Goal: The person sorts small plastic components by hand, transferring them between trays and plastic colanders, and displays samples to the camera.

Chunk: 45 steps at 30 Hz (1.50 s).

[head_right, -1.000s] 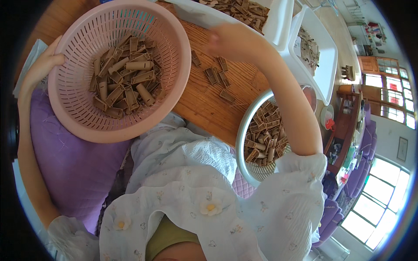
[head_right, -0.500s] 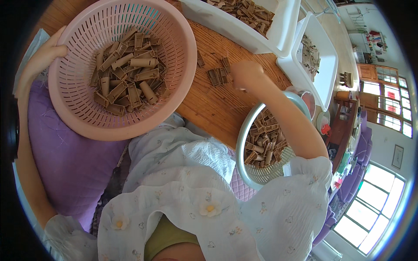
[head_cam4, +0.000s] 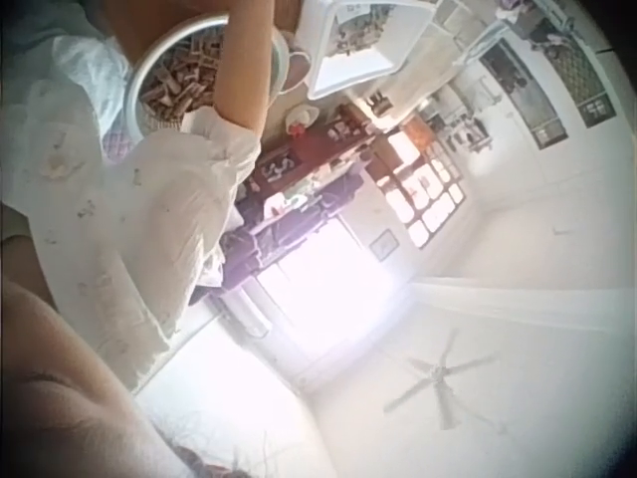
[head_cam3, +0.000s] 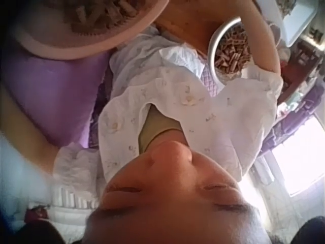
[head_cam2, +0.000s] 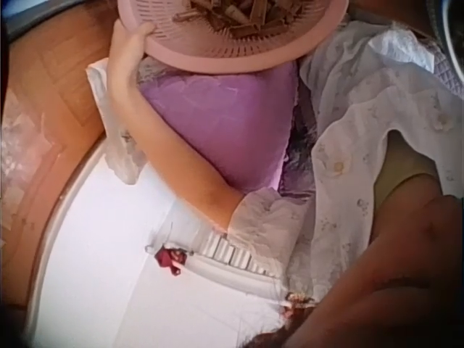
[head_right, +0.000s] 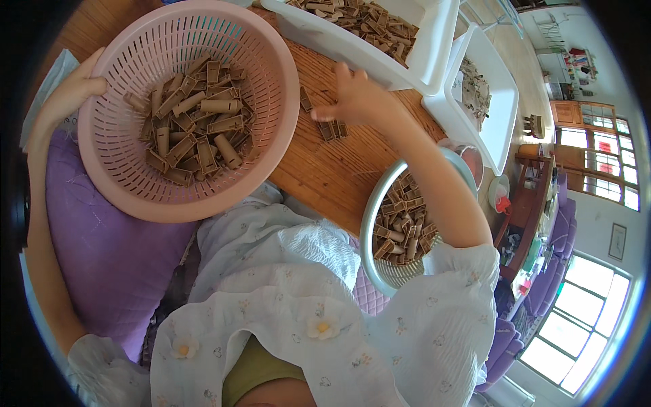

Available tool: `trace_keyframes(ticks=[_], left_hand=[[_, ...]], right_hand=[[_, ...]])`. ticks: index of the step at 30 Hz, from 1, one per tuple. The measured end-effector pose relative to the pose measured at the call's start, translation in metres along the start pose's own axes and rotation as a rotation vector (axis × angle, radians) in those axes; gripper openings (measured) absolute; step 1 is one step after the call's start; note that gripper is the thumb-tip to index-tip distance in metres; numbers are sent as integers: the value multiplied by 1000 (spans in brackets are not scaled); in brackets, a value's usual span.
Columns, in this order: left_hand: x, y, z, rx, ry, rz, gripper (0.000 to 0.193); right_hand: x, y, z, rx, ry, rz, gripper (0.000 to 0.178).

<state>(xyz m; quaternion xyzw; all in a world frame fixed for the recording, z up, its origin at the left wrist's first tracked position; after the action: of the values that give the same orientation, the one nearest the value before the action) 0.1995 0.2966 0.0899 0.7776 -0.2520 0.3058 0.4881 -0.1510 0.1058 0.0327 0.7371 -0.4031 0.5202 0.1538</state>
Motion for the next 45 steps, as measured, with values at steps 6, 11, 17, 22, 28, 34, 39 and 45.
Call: trace_keyframes(ticks=[6,11,17,22,28,34,39,45], left_hand=[[1,-3,-5,8,32,32,48],[1,-3,-4,29,-18,-16,48],[3,-3,-6,47,4,-32,50],[2,1,-6,23,-7,-62,50],[2,6,-4,17,-28,-59,51],[3,11,-13,58,10,-48,51],[2,9,-4,70,-29,-26,50],[7,3,-13,76,3,-22,49]], right_hand=[[-71,13,15,54,-113,36,80],[-54,18,51,82,-20,183,55],[-44,-34,46,130,78,299,41],[-41,-33,41,130,97,215,40],[-22,7,31,209,222,242,33],[53,45,-95,354,137,437,26],[67,68,-188,226,-190,259,59],[46,21,-89,325,-117,581,57]])
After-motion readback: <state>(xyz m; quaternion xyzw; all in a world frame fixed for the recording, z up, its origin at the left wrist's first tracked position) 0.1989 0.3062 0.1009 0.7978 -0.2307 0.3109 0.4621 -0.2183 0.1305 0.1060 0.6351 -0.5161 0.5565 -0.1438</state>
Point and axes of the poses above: each hand's wrist, its own z-axis towards the middle knuckle, its own x-axis out of the back of the hand, y = z × x, the point moved 3 cm from there along z, towards the middle knuckle, and after that the axes turned 11 degrees about z, right-handed, at the moved point
